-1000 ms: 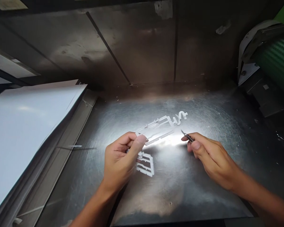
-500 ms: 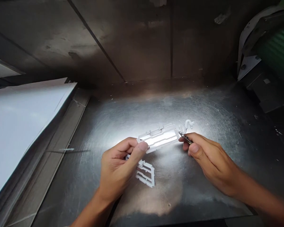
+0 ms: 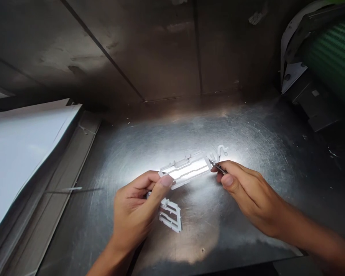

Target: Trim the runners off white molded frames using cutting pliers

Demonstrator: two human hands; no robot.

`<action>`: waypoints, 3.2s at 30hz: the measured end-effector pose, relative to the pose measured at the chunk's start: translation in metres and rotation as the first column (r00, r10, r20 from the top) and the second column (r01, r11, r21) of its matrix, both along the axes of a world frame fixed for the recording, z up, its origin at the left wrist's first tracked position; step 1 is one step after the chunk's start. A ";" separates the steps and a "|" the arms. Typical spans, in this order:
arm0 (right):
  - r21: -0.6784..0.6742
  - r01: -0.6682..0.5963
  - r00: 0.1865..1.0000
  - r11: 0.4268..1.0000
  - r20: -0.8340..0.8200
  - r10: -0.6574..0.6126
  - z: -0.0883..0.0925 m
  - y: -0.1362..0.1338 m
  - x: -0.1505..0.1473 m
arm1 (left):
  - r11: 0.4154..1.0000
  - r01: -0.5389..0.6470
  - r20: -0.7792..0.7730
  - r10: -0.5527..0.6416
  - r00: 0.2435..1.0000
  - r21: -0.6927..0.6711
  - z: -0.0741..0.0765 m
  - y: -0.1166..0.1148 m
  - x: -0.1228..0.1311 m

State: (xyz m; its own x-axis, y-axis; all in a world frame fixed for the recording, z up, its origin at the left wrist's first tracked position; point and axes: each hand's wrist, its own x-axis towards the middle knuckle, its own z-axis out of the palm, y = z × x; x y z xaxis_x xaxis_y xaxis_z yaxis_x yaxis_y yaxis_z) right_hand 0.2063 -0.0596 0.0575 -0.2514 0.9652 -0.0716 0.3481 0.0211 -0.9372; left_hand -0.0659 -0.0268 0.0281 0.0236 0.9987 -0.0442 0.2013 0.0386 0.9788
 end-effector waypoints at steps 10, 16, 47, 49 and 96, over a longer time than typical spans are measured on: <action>0.035 0.018 0.997 0.999 0.080 -0.021 -0.004 -0.001 0.000 | 0.999 0.030 -0.025 -0.029 0.999 0.021 0.002 0.001 0.001; 0.146 0.022 0.988 0.989 0.151 -0.044 -0.006 0.000 -0.001 | 0.999 0.049 -0.019 -0.048 0.999 0.021 0.000 0.002 0.002; -0.225 -0.168 0.922 0.960 -0.381 0.072 -0.004 -0.006 0.004 | 0.965 0.099 0.225 -0.043 0.973 -0.241 -0.005 0.006 0.005; -0.230 -0.188 0.915 0.955 -0.395 0.085 -0.004 -0.007 0.005 | 0.962 0.111 0.231 -0.052 0.972 -0.250 -0.004 0.007 0.007; 0.566 -0.100 0.982 0.818 0.190 -0.011 -0.040 -0.023 -0.034 | 0.985 0.059 0.333 -0.002 0.943 -0.163 -0.007 -0.003 0.032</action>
State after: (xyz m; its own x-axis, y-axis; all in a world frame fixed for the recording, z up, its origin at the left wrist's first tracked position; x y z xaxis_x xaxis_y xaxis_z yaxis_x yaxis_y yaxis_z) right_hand 0.1727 -0.0822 0.0170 -0.3318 0.8337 0.4415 0.4914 0.5522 -0.6735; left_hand -0.0344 -0.0296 0.0216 0.0959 0.9758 -0.1965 -0.1282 0.2079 0.9697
